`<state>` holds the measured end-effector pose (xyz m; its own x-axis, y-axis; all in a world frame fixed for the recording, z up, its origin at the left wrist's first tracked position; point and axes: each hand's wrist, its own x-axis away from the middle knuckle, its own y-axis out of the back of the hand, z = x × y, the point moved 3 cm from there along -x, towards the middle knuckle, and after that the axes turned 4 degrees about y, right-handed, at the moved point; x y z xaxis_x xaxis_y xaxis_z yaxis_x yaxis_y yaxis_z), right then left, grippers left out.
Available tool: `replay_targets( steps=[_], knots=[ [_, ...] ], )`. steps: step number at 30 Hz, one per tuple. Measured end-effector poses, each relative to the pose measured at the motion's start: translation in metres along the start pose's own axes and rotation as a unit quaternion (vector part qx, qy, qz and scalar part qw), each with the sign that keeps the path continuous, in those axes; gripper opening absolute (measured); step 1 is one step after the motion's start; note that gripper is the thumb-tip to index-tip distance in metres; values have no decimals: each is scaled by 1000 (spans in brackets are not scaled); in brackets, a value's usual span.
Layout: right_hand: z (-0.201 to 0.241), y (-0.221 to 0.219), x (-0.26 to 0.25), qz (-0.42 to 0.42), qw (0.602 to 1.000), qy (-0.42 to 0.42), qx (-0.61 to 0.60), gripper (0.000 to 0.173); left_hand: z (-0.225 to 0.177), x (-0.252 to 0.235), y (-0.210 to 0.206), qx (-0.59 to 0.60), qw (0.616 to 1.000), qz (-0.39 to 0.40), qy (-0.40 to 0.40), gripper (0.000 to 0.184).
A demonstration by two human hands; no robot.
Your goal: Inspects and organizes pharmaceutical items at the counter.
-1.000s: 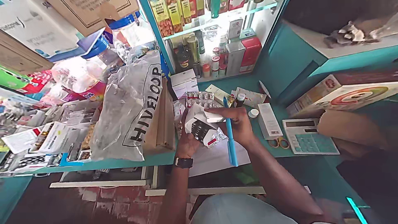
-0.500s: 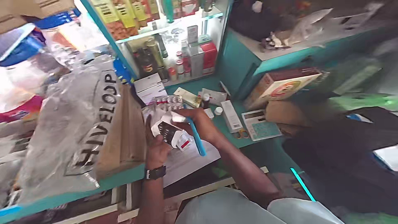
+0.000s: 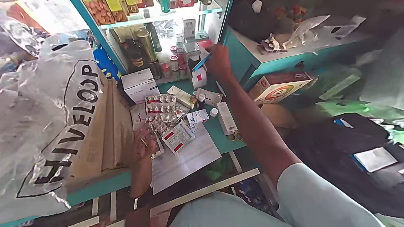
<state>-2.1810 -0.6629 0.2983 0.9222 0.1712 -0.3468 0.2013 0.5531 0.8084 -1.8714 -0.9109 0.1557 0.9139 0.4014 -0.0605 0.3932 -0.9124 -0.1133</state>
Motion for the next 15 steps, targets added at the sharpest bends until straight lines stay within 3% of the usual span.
replay_targets(
  steps=[2, 4, 6, 9, 12, 15],
  knots=[
    [-6, -27, -5, 19, 1000, -12, 21, 28, 3, 2, -3, -5, 1000, 7, 20, 60],
    [-16, -40, -7, 43, 998, 38, -39, 26, 6, 4, -4, -1, 999, 26, 33, 60],
    [-32, -37, -2, 71, 991, 55, -100, 37, 9, 8, -1, -1, 999, 27, 23, 59],
    [-55, -25, 22, 191, 981, 38, -6, 34, 9, 13, 5, -23, 999, 23, 27, 62],
    [-75, -51, 46, 290, 949, 28, 118, 35, 9, 15, 5, -23, 998, 38, 36, 61],
    [-71, -47, 46, 245, 959, 43, 135, 24, 12, 10, -4, -15, 998, 53, 31, 62]
  ],
)
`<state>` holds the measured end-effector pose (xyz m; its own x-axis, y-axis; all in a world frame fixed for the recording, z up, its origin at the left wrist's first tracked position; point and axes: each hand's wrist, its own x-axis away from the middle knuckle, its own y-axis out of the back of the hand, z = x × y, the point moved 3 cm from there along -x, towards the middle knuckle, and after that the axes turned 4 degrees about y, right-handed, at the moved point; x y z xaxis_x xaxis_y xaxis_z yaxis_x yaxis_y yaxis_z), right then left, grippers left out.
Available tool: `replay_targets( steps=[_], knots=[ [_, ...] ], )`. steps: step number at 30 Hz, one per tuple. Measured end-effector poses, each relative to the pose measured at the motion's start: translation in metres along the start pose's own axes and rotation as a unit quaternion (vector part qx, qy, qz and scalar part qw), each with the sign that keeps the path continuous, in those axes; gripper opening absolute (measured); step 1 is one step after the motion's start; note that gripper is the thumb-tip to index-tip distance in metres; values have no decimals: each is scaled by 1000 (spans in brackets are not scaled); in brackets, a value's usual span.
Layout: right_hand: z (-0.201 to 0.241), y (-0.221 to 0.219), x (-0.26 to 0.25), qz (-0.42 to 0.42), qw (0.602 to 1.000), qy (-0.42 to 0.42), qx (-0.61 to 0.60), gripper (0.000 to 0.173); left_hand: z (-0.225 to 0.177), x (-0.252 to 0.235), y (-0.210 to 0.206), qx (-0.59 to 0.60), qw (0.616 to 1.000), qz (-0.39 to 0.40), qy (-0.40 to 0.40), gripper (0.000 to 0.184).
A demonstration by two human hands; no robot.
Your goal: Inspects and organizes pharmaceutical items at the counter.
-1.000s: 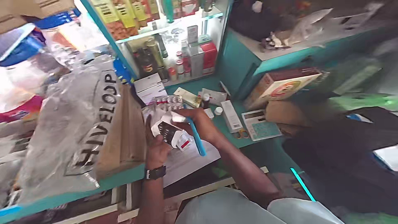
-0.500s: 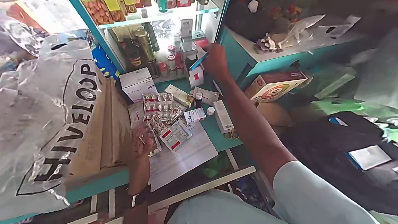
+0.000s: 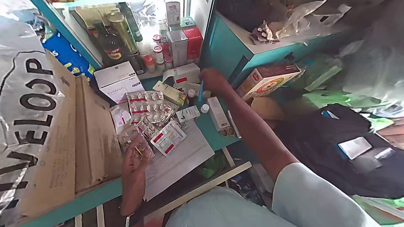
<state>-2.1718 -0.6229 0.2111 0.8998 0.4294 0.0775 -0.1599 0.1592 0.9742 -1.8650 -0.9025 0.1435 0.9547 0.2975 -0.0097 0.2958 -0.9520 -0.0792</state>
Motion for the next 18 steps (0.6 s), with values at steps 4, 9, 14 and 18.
replay_targets(
  steps=[4, 9, 14, 18],
  knots=[
    [14, 55, 12, -123, 992, -19, 0, 14, 4, -2, -10, -1, 1000, 11, 12, 62],
    [13, 51, -1, -136, 990, -20, 9, 14, 5, -4, -16, -18, 999, 26, 19, 58],
    [3, 39, -18, -157, 985, 36, -56, 12, 7, -4, -12, -25, 999, 28, 21, 58],
    [5, 34, -28, -181, 969, 124, -114, 8, 8, -4, -12, -31, 999, 31, 21, 60]
  ],
)
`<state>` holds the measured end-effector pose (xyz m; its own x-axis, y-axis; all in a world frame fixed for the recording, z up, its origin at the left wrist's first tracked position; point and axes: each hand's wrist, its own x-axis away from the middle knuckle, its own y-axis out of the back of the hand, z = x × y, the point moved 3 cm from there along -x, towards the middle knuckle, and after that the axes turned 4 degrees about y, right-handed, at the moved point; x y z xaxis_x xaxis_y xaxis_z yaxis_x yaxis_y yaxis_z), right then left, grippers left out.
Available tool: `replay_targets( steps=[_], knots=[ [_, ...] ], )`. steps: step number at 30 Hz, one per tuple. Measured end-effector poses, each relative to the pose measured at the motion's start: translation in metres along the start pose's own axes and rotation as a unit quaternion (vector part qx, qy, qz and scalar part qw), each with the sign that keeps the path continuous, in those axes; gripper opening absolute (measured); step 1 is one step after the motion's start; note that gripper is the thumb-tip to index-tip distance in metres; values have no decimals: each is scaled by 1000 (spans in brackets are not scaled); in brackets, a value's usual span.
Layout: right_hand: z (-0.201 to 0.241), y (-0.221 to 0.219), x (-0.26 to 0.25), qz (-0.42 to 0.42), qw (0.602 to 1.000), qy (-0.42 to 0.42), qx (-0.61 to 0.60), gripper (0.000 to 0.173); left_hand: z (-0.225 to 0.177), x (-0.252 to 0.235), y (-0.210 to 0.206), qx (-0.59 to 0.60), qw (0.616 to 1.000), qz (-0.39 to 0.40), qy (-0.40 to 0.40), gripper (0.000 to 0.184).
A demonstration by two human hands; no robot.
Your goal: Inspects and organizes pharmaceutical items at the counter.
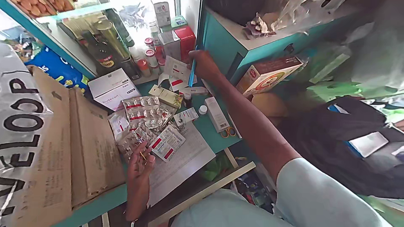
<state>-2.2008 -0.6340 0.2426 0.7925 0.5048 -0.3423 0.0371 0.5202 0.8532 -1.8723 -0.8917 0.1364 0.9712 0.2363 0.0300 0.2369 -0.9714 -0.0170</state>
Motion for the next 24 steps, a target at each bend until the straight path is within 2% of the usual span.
replay_targets(
  steps=[3, 5, 7, 9, 11, 12, 14, 18, 22, 24],
  knots=[
    [14, 22, 16, 51, 998, -27, -7, 19, 1, 2, 1, 0, 1000, 1, 2, 60],
    [27, 42, 53, 61, 996, -64, -32, 25, 2, 4, 4, 10, 1000, -4, 5, 59],
    [44, 47, 107, 89, 985, -150, -14, 32, 2, 6, 8, 22, 1000, -11, 12, 56],
    [60, 33, 160, 122, 953, -276, 26, 39, 2, 6, 10, 32, 999, -23, 18, 55],
    [69, 9, 200, 121, 920, -368, 54, 39, 2, 6, 11, 42, 999, -23, 25, 55],
    [69, -3, 211, 119, 912, -388, 67, 36, 1, 6, 10, 44, 999, -21, 24, 55],
    [68, -21, 224, 82, 914, -390, 71, 27, 0, 5, 10, 42, 999, -14, 23, 54],
    [77, -38, 232, 10, 928, -372, -35, 32, -1, 4, 4, 57, 998, 2, 0, 53],
    [100, -71, 253, -55, 963, -256, -63, 39, 2, 5, -3, 41, 998, 38, -16, 53],
    [112, -73, 272, -115, 970, -207, -61, 35, 0, 7, -2, 33, 999, 38, -15, 52]
  ],
)
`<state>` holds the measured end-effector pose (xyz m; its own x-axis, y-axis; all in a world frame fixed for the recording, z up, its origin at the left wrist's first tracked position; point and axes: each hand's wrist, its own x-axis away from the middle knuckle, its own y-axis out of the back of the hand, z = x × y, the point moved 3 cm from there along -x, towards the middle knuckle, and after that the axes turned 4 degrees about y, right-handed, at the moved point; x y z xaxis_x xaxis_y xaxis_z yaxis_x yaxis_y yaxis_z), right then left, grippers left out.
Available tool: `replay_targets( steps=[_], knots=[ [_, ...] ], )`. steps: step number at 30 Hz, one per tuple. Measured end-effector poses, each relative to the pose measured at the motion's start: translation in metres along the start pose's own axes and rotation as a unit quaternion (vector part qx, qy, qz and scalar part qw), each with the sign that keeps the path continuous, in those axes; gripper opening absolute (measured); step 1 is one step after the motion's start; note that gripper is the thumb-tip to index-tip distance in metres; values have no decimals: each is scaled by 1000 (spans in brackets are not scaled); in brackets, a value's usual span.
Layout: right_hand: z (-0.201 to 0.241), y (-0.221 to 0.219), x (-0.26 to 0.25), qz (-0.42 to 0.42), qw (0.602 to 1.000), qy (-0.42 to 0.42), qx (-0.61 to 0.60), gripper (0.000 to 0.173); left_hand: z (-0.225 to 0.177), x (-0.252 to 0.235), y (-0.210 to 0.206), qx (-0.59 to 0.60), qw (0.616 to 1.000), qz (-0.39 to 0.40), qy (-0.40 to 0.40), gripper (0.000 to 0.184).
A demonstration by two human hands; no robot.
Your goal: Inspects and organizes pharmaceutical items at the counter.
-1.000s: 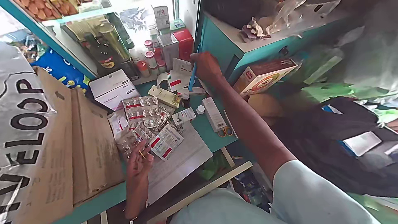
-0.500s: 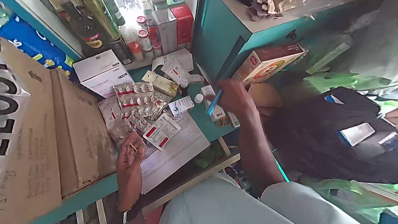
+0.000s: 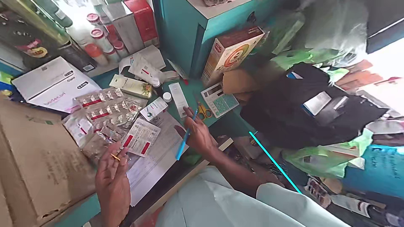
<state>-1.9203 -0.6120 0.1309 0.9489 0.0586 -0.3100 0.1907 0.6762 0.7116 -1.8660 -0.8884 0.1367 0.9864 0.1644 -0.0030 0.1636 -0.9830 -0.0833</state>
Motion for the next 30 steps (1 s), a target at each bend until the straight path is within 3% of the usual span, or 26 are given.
replay_targets(
  steps=[3, 7, 11, 15, 18, 20, 21, 23, 25, 30],
  knots=[
    [-26, 18, 20, -50, 999, -16, 2, 23, -4, 5, 8, 4, 1000, -18, -4, 49],
    [-67, 36, 12, -1, 997, -61, 57, 29, -11, 11, 24, 8, 997, -74, 3, 49],
    [-39, 46, -4, -76, 996, 43, 23, 22, -7, 16, 25, -114, 988, -104, -6, 51],
    [14, 8, -48, 82, 984, 147, -52, 32, 16, 9, 6, -402, 910, -93, -41, 65],
    [46, -29, -86, 154, 970, 175, -70, 29, 27, 0, -22, -471, 877, -71, -67, 53],
    [62, -47, -112, 144, 977, 150, -52, 23, 28, -2, -41, -478, 874, -46, -71, 45],
    [67, -59, -128, 152, 981, 117, -18, 31, 29, 0, -49, -484, 871, -37, -78, 44],
    [79, -83, -153, 228, 970, 41, 78, 46, 36, 5, -60, -497, 859, -31, -118, 43],
    [87, -102, -168, 284, 951, -6, 122, 42, 41, 10, -64, -505, 849, -38, -151, 41],
    [82, -103, -197, 203, 975, -29, -88, 40, 38, 16, -33, -492, 853, -110, -136, 30]
  ],
)
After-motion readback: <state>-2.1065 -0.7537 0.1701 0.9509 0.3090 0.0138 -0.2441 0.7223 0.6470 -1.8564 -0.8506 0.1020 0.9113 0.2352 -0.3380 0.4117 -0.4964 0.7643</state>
